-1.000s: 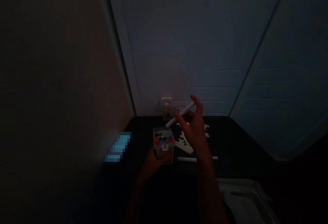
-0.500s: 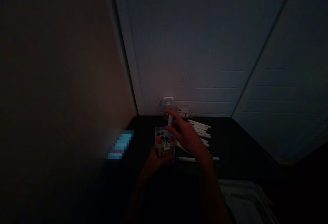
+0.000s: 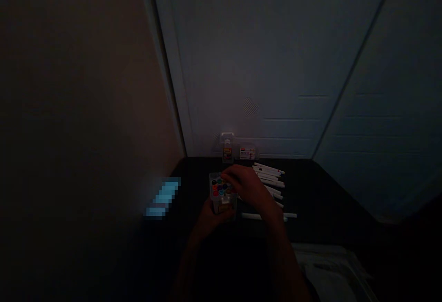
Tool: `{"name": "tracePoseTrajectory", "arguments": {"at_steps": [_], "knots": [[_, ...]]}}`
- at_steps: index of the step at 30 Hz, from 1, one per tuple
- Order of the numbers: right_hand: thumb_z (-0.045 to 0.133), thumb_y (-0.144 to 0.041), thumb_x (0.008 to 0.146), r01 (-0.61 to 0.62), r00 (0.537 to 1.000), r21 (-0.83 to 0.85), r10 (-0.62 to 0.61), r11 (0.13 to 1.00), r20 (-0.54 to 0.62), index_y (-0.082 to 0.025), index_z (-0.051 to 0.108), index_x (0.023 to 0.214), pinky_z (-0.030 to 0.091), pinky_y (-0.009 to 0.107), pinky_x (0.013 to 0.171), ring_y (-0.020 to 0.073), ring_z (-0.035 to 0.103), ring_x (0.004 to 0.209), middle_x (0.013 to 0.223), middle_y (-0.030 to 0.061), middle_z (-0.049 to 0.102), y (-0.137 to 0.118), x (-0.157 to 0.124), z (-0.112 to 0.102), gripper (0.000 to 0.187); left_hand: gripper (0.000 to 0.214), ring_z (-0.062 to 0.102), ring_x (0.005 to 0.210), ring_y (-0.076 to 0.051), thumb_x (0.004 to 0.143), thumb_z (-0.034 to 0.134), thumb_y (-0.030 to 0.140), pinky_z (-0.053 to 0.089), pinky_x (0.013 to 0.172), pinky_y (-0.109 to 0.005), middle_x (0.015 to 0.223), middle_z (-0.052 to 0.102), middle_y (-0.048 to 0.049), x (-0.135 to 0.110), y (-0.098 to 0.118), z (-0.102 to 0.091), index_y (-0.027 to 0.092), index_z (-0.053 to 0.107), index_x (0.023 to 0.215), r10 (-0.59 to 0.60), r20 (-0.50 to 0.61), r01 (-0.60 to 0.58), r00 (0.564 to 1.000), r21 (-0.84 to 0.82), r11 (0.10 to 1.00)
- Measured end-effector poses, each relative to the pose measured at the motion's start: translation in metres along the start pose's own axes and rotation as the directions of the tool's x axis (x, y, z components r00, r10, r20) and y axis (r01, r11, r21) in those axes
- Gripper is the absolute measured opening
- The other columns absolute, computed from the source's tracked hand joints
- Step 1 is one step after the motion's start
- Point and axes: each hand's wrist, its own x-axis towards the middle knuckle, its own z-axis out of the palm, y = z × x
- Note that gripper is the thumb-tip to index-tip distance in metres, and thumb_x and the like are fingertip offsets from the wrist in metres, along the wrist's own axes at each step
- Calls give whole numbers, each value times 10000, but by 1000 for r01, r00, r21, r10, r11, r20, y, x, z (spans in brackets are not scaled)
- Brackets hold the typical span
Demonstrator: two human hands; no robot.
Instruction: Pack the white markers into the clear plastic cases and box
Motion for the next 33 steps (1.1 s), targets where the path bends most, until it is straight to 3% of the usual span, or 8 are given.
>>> {"name": "tracePoseTrajectory", "arguments": {"at_steps": [5, 10, 24, 28, 33], "knots": [[631, -217, 1016, 1, 1000, 27, 0, 1000, -16, -180, 761, 987, 491, 301, 828, 186, 707, 900, 966, 54, 774, -2, -4, -1, 138, 692, 769, 1034, -313, 584, 975, 332, 609, 906, -399, 1117, 810, -98, 0, -2, 0, 174, 686, 1193, -21, -9, 21, 1000, 10, 1000], [640, -215, 1008, 9, 1000, 98, -8, 995, -5, -202, 735, 1187, 487, 336, 971, 203, 702, 1079, 1166, 56, 776, 1, -10, 3, 203, 702, 764, 1028, -325, 556, 976, 341, 599, 906, -409, 1102, 806, -115, 3, -6, -2, 151, 687, 1167, -14, -2, 14, 1000, 12, 1000], [599, -250, 1030, 48, 999, 142, -44, 989, -31, -226, 748, 1146, 489, 342, 975, 202, 676, 1084, 1137, 36, 783, 2, -14, 4, 190, 720, 765, 1017, -331, 540, 994, 378, 595, 907, -415, 1101, 807, -131, 5, -10, -3, 147, 709, 1159, -26, -5, 26, 1000, 3, 1000], [576, -335, 1033, -2, 987, 181, 32, 983, -158, -228, 752, 1131, 511, 344, 953, 208, 696, 1072, 1142, 52, 781, 27, -18, -9, 228, 738, 769, 1034, -339, 521, 1006, 401, 605, 905, -417, 1109, 811, -136, 4, -11, -3, 145, 717, 1151, -46, -25, 46, 999, 2, 999], [580, -421, 966, -296, 890, 109, 315, 949, -329, -195, 773, 1042, 555, 363, 848, 250, 726, 977, 1090, 106, 793, 97, -45, -31, 307, 732, 775, 1030, -339, 489, 1019, 394, 619, 902, -422, 1108, 816, -129, 4, -10, -2, 159, 732, 1120, -52, -45, 51, 998, -22, 998]]}}
